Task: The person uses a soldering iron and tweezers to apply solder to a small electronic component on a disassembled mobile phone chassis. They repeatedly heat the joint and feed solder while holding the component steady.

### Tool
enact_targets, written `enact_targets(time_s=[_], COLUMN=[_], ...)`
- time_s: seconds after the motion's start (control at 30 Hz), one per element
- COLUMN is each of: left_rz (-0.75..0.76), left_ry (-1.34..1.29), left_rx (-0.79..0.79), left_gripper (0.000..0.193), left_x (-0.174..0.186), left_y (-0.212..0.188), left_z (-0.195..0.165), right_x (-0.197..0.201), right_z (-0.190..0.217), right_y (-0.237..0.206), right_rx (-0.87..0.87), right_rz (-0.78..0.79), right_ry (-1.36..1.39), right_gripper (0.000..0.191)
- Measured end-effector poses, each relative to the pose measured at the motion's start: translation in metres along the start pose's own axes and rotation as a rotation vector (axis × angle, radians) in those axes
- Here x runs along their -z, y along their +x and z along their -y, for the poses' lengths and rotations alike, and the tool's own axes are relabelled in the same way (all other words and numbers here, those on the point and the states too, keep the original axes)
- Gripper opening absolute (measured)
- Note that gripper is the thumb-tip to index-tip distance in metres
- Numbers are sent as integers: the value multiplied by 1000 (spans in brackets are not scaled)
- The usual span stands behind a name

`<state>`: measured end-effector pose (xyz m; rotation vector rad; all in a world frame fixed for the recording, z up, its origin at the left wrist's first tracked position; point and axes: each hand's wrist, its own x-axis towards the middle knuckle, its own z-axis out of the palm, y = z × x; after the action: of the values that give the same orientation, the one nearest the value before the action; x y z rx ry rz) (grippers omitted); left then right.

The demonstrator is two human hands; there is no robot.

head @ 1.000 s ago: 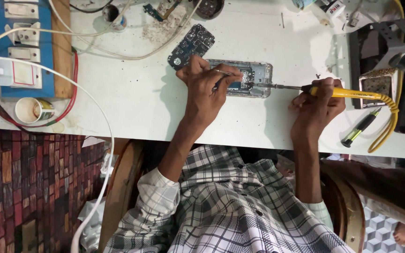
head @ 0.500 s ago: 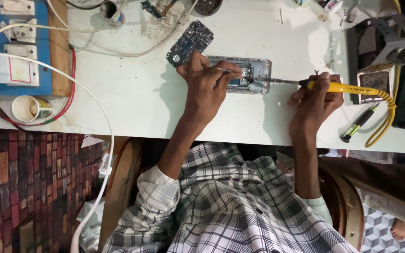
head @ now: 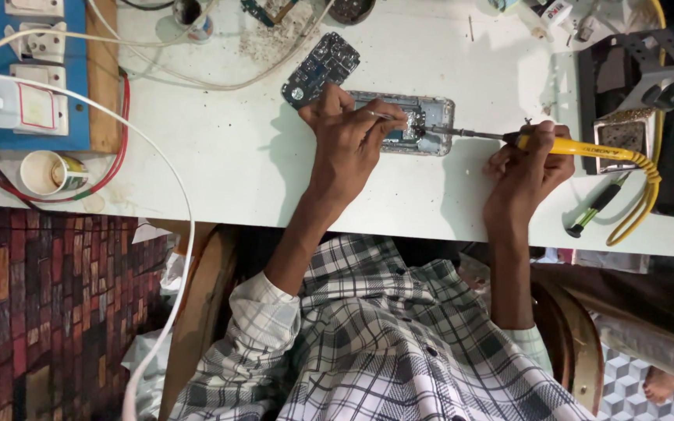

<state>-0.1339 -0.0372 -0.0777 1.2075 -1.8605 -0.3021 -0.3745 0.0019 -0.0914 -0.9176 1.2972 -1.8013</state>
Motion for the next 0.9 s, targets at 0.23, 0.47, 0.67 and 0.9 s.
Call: enact_targets(time_s=[0.23, 0.47, 0.67, 0.9], left_rz=[-19, -24, -28, -22], left_ry=[5, -32, -15, -21], left_rx=[-20, -22, -35, -30], left_gripper=[6, 5, 7, 7], left_x=[-6, -14, -19, -21], left_y=[6, 15, 23, 29], left_z=[-4, -6, -4, -2], right_x=[4, 7, 9, 4], right_z=[2, 5, 3, 5], right_y=[9, 16, 27, 34], right_rx=[25, 5, -25, -10], right_rz=[-16, -20, -68, -28], right_ry=[-26, -27, 2, 4], right_gripper=[37, 31, 29, 32])
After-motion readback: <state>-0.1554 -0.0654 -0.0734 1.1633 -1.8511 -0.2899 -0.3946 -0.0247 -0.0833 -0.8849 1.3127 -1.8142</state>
